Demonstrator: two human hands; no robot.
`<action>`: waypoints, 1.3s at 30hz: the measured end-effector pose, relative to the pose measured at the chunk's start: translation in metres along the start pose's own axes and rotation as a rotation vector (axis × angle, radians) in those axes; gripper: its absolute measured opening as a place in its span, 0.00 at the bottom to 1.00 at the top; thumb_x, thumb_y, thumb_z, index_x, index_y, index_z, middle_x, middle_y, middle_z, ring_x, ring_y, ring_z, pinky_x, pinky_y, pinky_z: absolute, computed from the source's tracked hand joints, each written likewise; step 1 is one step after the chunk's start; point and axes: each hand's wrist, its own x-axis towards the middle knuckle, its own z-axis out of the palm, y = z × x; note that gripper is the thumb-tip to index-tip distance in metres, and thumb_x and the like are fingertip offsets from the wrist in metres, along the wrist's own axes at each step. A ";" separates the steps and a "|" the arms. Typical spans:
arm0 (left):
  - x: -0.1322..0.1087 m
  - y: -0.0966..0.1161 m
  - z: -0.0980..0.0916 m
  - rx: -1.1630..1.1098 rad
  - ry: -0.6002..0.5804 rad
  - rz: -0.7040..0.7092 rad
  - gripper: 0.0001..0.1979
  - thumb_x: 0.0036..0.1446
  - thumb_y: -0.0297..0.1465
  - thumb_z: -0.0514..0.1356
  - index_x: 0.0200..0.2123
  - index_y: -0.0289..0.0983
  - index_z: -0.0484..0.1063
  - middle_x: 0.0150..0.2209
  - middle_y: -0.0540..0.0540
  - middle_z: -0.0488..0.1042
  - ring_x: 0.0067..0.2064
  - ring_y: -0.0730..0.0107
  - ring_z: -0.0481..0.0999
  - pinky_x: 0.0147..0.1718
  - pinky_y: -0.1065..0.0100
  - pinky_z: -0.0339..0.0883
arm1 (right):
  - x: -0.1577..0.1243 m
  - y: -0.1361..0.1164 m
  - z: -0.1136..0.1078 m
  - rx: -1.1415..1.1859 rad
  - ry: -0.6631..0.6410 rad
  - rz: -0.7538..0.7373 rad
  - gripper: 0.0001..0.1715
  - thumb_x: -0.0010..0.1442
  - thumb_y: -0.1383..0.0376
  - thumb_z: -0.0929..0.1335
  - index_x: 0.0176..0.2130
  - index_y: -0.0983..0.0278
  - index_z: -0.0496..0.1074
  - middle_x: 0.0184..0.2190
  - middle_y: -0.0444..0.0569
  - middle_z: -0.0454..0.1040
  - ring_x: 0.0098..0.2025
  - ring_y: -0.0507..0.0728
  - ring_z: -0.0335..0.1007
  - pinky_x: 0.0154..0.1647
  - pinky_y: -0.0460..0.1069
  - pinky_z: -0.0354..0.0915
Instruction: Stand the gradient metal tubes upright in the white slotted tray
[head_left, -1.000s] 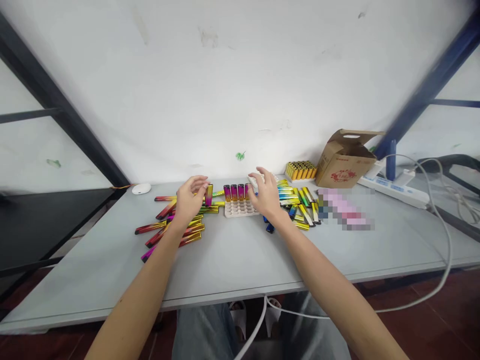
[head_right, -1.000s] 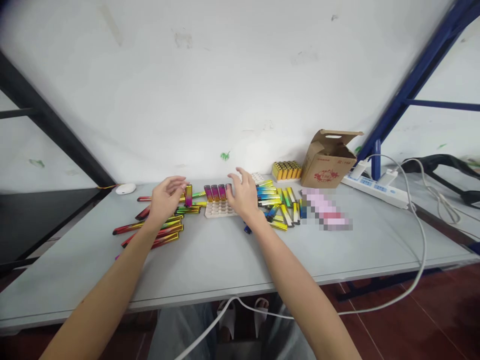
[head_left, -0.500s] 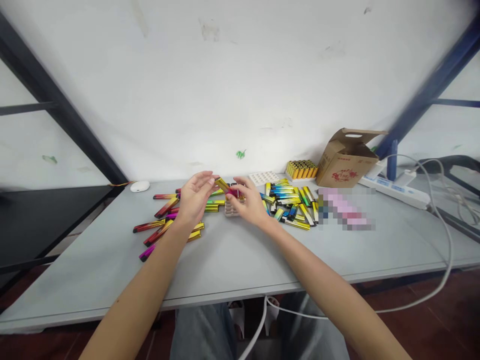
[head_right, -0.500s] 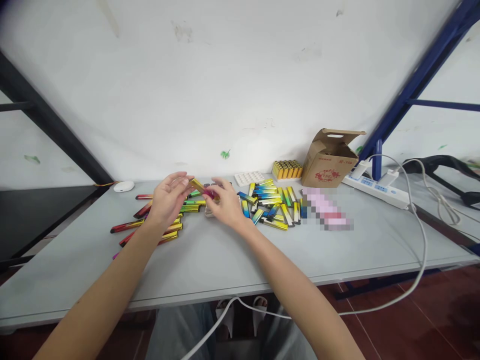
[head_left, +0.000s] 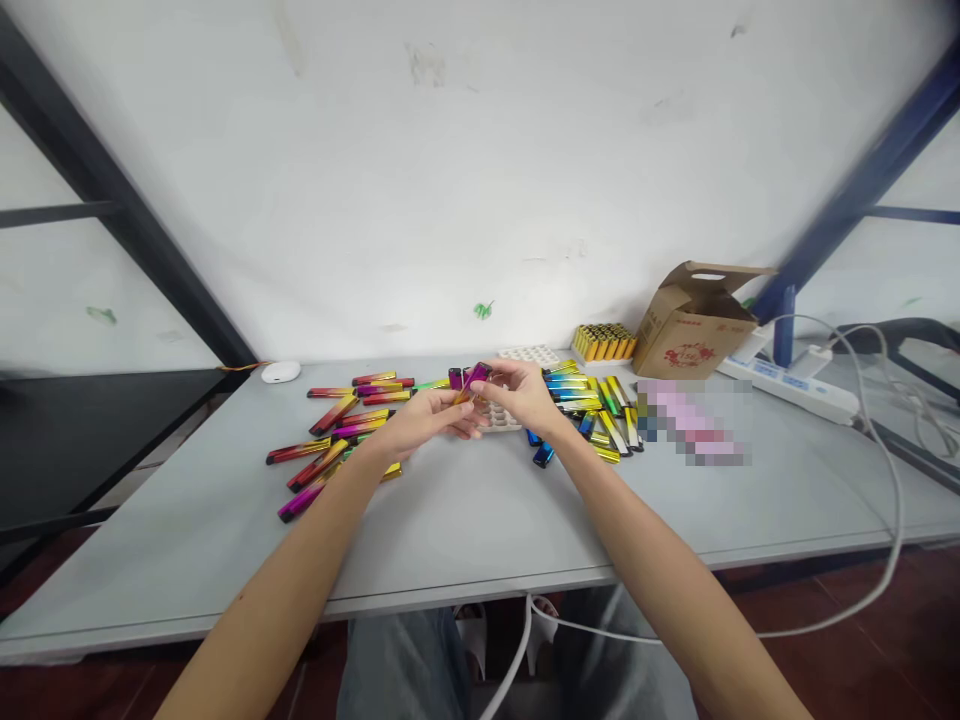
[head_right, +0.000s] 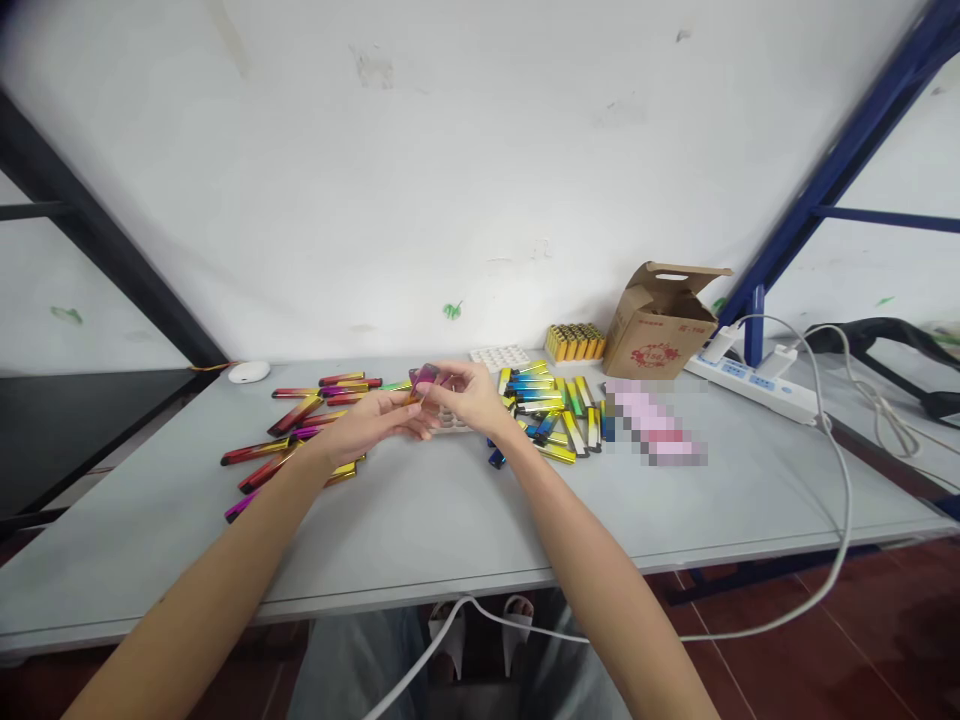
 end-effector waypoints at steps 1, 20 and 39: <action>0.000 0.000 0.001 -0.004 -0.035 -0.006 0.19 0.56 0.43 0.63 0.42 0.33 0.77 0.42 0.37 0.78 0.40 0.61 0.79 0.44 0.59 0.70 | -0.001 -0.001 0.000 0.002 -0.033 -0.019 0.15 0.53 0.54 0.72 0.36 0.62 0.77 0.34 0.47 0.76 0.35 0.54 0.72 0.37 0.49 0.68; 0.008 -0.010 0.014 -0.273 0.173 0.020 0.16 0.57 0.43 0.63 0.37 0.39 0.64 0.20 0.58 0.62 0.17 0.81 0.60 0.20 0.73 0.65 | 0.011 0.007 -0.020 0.138 0.387 0.161 0.17 0.56 0.52 0.67 0.37 0.62 0.73 0.33 0.47 0.76 0.32 0.51 0.73 0.34 0.46 0.66; 0.011 -0.007 0.019 -0.505 0.026 -0.058 0.22 0.60 0.49 0.54 0.36 0.34 0.73 0.26 0.49 0.62 0.27 0.72 0.63 0.27 0.69 0.61 | 0.014 0.023 -0.020 0.066 0.409 0.177 0.18 0.55 0.51 0.65 0.32 0.63 0.72 0.31 0.47 0.75 0.28 0.50 0.71 0.29 0.45 0.63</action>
